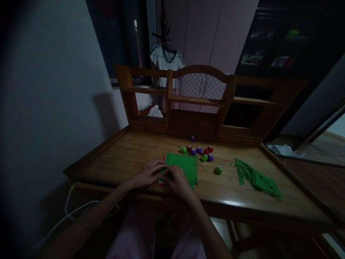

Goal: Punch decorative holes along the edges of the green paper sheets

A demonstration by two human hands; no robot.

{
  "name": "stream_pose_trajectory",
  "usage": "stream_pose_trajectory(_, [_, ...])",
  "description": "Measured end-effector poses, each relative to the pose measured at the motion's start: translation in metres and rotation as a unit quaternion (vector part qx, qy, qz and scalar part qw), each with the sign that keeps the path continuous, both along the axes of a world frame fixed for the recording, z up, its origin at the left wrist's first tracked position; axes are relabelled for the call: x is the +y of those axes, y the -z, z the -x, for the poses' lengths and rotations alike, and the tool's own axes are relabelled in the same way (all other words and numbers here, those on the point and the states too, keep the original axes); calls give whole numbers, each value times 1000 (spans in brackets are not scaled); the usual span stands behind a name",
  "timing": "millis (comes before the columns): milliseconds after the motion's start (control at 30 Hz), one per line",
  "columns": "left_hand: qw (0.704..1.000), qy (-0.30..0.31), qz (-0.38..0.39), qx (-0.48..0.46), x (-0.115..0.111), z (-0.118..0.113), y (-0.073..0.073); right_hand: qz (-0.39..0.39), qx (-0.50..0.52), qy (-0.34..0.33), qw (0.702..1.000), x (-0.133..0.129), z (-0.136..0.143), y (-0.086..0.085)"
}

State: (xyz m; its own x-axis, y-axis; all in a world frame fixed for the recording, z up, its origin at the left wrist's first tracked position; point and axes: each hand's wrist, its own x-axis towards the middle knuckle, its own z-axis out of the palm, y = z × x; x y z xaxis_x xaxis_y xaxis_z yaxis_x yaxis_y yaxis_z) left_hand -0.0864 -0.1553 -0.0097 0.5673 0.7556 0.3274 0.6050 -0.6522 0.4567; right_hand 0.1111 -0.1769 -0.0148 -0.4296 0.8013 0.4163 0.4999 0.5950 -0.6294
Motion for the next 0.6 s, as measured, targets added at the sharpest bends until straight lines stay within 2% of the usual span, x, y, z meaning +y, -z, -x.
stream_pose_trajectory(367, [1000,-15,15,8,-6,-3,1,28,5,-6,1000,1,1,-5])
stream_pose_trajectory(600, [999,-26,7,32,-7,-5,0,56,18,-43,997,0,-1,-13])
